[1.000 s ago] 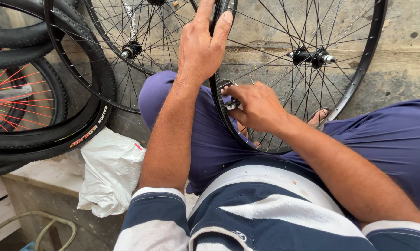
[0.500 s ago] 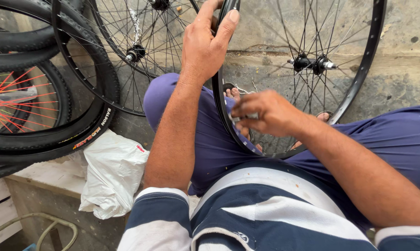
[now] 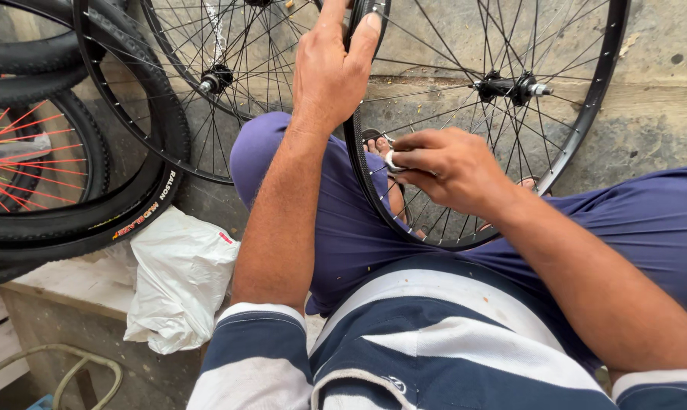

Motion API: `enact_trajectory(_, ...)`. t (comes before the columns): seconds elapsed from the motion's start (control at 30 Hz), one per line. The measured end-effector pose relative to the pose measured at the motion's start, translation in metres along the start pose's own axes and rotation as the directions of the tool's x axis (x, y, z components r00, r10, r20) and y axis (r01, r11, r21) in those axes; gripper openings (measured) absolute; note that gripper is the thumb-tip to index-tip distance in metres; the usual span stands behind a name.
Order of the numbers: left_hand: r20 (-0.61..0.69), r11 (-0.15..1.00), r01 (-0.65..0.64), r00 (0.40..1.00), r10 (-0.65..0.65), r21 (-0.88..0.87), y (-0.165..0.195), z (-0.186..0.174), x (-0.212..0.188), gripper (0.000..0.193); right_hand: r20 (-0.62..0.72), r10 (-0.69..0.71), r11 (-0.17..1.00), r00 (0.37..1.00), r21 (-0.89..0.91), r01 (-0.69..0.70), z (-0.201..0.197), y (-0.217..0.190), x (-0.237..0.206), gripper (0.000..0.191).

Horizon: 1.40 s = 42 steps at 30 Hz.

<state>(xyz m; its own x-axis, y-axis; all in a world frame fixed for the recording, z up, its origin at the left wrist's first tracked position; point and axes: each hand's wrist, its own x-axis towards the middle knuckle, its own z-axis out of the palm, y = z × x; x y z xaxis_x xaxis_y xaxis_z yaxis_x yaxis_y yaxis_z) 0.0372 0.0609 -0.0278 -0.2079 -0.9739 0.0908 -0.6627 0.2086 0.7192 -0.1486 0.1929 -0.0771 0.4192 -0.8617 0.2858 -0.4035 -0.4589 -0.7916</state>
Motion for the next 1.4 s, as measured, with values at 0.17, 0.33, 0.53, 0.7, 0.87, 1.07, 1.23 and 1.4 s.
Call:
enact_trajectory(0.17,0.013,1.000,0.026,1.000,-0.026,-0.004,-0.002,0.002,-0.001,0.032,0.108,0.251,0.910,0.962,0.313,-0.273,0.027,0.006,0.009,0.024)
enact_trajectory(0.33,0.014,0.997,0.055,0.998,-0.055,0.048,-0.009,0.006,0.000,0.037,0.105,0.149,0.899,0.983,0.401,-0.179,0.019,0.012,0.004,0.019)
enact_trajectory(0.53,-0.007,1.000,0.010,1.000,-0.009,0.030,-0.003,0.004,0.000,0.035,0.063,0.210,0.961,0.976,0.171,-0.218,0.029,-0.006,0.013,0.026)
enact_trajectory(0.7,0.050,0.997,0.071,0.996,-0.073,0.035,0.001,0.000,-0.002,0.035,0.062,0.120,0.963,0.991,0.235,-0.131,0.028,0.008,0.007,0.039)
enact_trajectory(0.87,0.030,0.998,0.014,0.999,-0.016,0.066,-0.004,0.005,-0.003,0.036,0.108,0.150,0.858,0.983,0.480,-0.184,0.020,0.010,0.010,0.025)
enact_trajectory(1.07,-0.004,0.997,-0.076,0.997,0.076,0.003,-0.005,0.006,-0.003,0.043,0.106,0.331,0.934,0.938,-0.179,-0.310,0.018,-0.020,0.035,0.035)
enact_trajectory(1.23,0.044,1.000,-0.012,0.999,0.013,-0.023,-0.001,0.004,-0.003,0.042,0.379,0.288,0.841,0.879,0.339,-0.422,0.010,-0.008,0.028,0.046)
enact_trajectory(1.4,0.029,0.999,-0.036,0.999,0.036,0.013,0.002,0.003,-0.005,0.039,-0.001,0.152,0.988,0.988,-0.025,-0.152,0.028,-0.008,0.017,0.024)
